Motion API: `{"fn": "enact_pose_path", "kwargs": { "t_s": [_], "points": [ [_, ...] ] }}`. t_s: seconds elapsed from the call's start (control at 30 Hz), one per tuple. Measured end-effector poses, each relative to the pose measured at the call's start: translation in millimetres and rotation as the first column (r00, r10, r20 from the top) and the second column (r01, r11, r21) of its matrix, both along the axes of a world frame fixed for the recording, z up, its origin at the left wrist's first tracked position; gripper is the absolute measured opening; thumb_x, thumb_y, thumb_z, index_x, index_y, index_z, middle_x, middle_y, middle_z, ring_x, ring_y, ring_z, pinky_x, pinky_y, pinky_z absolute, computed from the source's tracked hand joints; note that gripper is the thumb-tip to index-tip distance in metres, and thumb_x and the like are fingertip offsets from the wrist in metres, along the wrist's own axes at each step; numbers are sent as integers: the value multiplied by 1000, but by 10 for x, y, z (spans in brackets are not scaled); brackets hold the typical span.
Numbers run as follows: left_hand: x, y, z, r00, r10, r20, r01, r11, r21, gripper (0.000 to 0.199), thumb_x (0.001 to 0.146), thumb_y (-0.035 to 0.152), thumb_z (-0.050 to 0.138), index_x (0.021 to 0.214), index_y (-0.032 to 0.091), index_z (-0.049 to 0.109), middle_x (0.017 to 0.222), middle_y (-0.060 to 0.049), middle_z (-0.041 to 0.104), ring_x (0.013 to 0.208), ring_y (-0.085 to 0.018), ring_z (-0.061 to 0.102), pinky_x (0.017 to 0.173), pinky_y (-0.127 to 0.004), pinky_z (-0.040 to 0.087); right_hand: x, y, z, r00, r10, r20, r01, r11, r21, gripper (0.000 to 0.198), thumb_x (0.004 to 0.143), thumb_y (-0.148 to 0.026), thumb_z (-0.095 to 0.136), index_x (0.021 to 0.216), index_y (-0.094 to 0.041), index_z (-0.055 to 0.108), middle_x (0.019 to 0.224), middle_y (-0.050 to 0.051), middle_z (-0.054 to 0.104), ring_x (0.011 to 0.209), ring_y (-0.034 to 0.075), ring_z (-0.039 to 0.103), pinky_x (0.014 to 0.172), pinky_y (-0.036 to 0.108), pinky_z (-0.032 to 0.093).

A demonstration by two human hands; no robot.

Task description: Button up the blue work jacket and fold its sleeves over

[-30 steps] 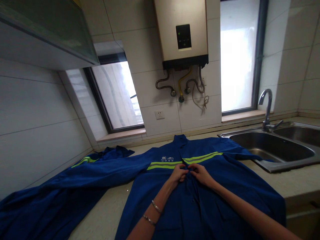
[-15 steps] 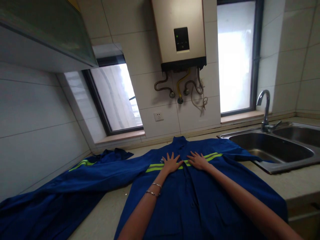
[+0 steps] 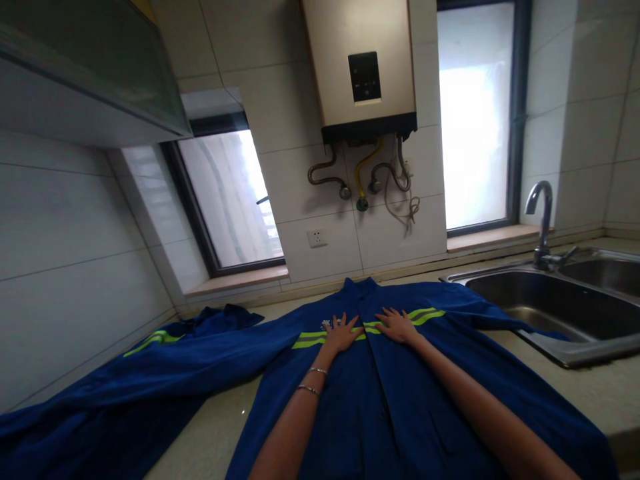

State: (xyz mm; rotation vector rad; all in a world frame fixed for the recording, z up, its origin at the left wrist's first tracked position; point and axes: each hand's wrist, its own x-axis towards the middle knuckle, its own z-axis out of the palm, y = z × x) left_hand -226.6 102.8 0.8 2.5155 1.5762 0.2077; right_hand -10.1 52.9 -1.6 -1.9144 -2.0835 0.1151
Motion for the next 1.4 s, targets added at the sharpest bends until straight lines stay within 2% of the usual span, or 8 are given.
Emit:
{"fn": "enact_pose_path", "kwargs": {
  "t_s": [0.17,0.37,0.53,0.73,0.83,0.93,1.1,1.4],
  "points": [
    [81,-180,57,981,20,-192,11,987,159,57,88,57,28,137,28,37,141,-16,36,127,-40,34,96,-61,25,-354,-542,301,997,-71,-32,74,993,88,44,89,-35,36,127,-15,46,124,16,51,110,27,51,88,36,38],
    [221,-523,225,968,33,-248,19,979,202,34,89,21,34,112,11,58,115,-22,57,110,-32,53,90,-49,38,-737,-1792,428,984,173,47,-168,981,-100,63,77,-34,53,135,-19,36,100,15,64,86,31,63,70,36,44],
    [223,-893,468,975,-55,-217,79,991,107,28,81,18,44,98,12,64,101,-18,65,94,-29,62,76,-37,48,-501,-2151,302,941,202,-272,-232,970,-80,44,74,-11,46,117,-21,50,91,7,63,84,20,61,69,27,42],
    [140,-1443,740,981,-171,-90,167,985,-47,22,78,25,47,80,12,65,89,-14,69,81,-24,66,69,-31,50,-253,-2001,7,442,-39,-896,-317,928,-197,29,65,-31,65,84,-17,48,59,-8,45,46,6,44,48,22,42],
    [128,-1652,702,977,-174,120,211,843,-495,38,84,38,42,63,12,59,62,-9,66,54,-18,63,54,-29,50,-233,-2039,-26,301,-85,-950,-323,928,-185,34,62,-36,68,83,-15,51,56,-9,42,48,5,42,53,22,45],
    [178,-1829,486,962,10,271,175,740,-650,48,86,49,37,58,13,53,46,-4,58,40,-16,56,47,-30,48,-224,-2097,-9,262,-81,-962,-326,930,-167,31,63,-33,66,86,-15,54,57,-8,44,51,5,42,56,21,46],
    [275,-2058,113,866,194,460,121,813,-570,38,85,39,42,56,14,49,41,0,54,32,-12,50,40,-25,44,-252,-2116,-6,388,0,-922,-288,950,-121,21,67,-28,56,84,-17,53,59,-7,46,52,8,47,51,22,47],
    [243,-2168,46,643,422,639,205,709,-674,9,73,9,43,79,16,42,50,-2,61,42,-16,60,39,-23,47,-225,-2239,146,791,164,-590,-224,974,-30,30,73,-12,35,76,-14,64,79,3,59,56,9,56,51,18,42]
  ]
}}
